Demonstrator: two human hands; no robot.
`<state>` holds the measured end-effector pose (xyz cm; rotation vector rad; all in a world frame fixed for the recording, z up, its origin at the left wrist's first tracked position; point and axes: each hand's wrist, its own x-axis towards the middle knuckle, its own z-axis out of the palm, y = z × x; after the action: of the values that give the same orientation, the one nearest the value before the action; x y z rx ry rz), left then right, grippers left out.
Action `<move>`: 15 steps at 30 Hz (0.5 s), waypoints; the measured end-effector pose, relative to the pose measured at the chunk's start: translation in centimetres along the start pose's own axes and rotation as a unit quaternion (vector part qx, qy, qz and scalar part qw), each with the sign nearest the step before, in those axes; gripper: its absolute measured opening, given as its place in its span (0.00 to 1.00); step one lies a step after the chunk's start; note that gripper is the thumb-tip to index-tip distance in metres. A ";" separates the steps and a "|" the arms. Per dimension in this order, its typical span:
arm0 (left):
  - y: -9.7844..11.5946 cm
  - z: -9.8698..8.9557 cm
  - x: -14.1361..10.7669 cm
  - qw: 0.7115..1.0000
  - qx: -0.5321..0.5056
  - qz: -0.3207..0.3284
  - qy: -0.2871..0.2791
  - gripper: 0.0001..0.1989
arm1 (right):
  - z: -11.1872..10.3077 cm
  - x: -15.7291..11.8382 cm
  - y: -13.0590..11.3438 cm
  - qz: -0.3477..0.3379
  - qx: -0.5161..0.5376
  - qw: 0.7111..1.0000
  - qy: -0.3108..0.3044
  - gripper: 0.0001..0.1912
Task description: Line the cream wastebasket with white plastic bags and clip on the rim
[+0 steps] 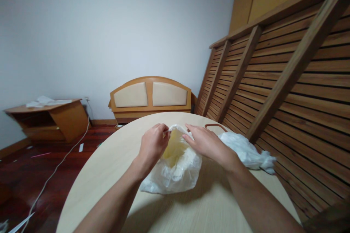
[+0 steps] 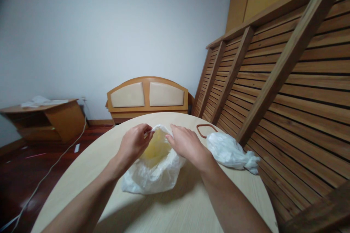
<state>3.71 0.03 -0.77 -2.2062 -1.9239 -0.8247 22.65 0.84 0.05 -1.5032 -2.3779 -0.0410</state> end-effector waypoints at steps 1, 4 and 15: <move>0.1 0.0 -0.1 1.000 -0.003 0.005 0.001 0.08 | 0.1 0.1 0.0 -0.018 0.012 0.999 0.024 0.23; 0.2 -0.1 -0.3 0.999 -0.017 0.028 0.003 0.07 | 0.2 0.3 -0.2 -0.043 0.026 0.998 0.040 0.21; 0.3 -0.7 -0.6 0.995 0.005 0.085 -0.044 0.08 | -0.1 0.0 -0.3 -0.040 -0.009 0.999 0.013 0.19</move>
<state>3.71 -0.87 -0.36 -2.3979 -1.7385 -0.7029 22.40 0.66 0.15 -1.4049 -2.4224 -0.1016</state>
